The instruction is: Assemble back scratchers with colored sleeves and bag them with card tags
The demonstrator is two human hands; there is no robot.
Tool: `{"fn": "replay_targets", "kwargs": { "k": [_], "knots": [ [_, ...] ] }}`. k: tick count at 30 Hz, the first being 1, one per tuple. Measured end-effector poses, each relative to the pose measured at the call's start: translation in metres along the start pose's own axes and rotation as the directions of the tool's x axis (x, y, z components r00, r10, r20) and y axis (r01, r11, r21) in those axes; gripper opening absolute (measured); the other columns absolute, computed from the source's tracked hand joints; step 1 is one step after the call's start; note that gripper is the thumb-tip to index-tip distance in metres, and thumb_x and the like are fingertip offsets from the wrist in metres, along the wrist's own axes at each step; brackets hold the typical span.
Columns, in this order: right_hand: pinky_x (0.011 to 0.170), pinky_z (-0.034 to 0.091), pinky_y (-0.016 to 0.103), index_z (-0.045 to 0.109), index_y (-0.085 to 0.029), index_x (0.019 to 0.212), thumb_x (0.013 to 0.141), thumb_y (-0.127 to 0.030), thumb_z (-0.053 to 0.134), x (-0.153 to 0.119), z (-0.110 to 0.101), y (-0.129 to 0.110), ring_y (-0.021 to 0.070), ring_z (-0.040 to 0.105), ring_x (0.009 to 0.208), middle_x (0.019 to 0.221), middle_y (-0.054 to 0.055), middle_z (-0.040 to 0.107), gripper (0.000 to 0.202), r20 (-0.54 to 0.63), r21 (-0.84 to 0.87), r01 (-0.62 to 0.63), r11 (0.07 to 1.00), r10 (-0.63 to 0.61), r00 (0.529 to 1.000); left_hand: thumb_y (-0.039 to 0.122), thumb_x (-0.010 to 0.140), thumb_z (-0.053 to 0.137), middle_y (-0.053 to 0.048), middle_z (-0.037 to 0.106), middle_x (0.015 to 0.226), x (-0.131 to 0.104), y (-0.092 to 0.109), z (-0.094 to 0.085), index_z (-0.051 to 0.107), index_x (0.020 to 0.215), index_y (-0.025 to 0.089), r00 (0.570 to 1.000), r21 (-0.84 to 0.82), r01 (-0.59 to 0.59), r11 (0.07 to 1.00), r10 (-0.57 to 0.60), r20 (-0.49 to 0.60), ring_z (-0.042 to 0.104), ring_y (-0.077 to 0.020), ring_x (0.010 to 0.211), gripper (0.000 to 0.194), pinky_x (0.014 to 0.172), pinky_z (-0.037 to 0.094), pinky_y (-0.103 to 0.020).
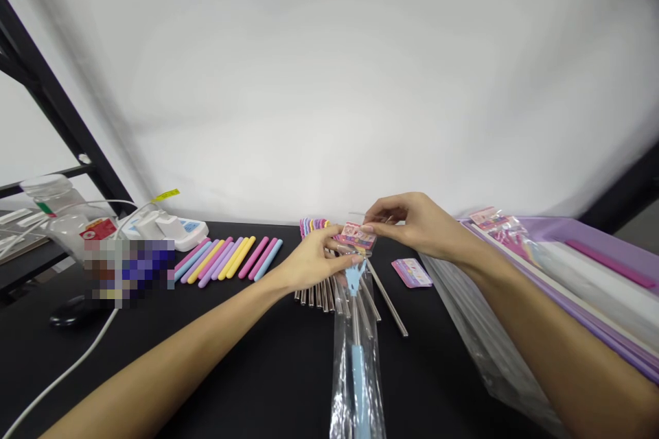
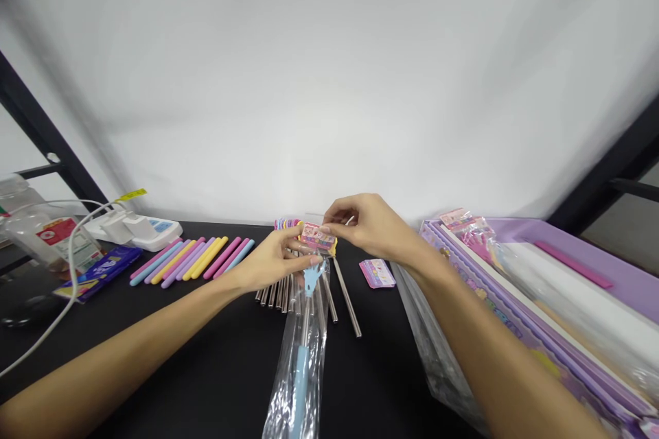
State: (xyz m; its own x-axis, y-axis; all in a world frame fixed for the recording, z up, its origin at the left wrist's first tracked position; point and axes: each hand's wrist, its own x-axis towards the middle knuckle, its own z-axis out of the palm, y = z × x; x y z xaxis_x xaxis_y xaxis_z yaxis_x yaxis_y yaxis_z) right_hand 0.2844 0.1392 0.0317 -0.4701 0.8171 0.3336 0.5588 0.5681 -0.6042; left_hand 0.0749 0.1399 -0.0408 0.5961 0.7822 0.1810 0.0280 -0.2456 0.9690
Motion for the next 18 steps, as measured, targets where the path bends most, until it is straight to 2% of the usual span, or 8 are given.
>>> {"fn": "replay_targets", "kwargs": {
  "k": [4,10,15,18],
  "knots": [
    [0.069,0.049,0.031,0.069,-0.019,0.079,0.082,-0.041,0.064,0.001,0.004,-0.001,0.0176,0.063,0.074,0.079,0.004,0.071,0.023,-0.012,0.043,0.006,0.999,-0.006,1.0,0.037,0.083,0.071,-0.012,0.071,0.104,0.0,0.001,0.001,0.059,0.118,0.015,1.0,0.001,0.012,1.0,-0.012,0.003,0.064,-0.0122,0.058,0.044,0.057,0.057,-0.031],
    [0.071,0.052,0.033,0.066,-0.017,0.079,0.079,-0.04,0.068,0.002,0.01,0.001,0.0185,0.065,0.074,0.078,0.005,0.07,0.022,0.027,0.163,-0.047,0.985,0.044,0.999,0.037,0.079,0.075,-0.011,0.072,0.098,-0.001,0.006,0.001,0.058,0.119,0.013,1.0,-0.035,0.028,0.999,-0.027,0.006,0.064,-0.0116,0.057,0.05,0.056,0.056,-0.028],
    [0.068,0.05,0.031,0.064,-0.019,0.082,0.079,-0.037,0.067,0.001,0.01,0.003,0.0169,0.062,0.074,0.08,0.003,0.067,0.019,-0.018,0.16,0.011,0.987,-0.008,1.0,0.038,0.081,0.073,-0.012,0.072,0.105,-0.002,0.006,0.001,0.056,0.121,0.016,1.0,-0.013,0.019,1.0,-0.019,0.01,0.064,-0.0104,0.053,0.048,0.054,0.053,-0.025],
    [0.074,0.051,0.033,0.067,-0.02,0.087,0.081,-0.04,0.066,-0.001,0.006,0.0,0.0186,0.064,0.082,0.087,0.004,0.069,0.02,0.052,0.187,0.01,0.982,-0.02,0.998,0.037,0.082,0.072,-0.013,0.072,0.107,-0.002,0.008,0.001,0.057,0.121,0.016,1.0,-0.015,0.004,1.0,-0.004,-0.003,0.064,-0.0109,0.055,0.047,0.056,0.055,-0.027]
  ]
}}
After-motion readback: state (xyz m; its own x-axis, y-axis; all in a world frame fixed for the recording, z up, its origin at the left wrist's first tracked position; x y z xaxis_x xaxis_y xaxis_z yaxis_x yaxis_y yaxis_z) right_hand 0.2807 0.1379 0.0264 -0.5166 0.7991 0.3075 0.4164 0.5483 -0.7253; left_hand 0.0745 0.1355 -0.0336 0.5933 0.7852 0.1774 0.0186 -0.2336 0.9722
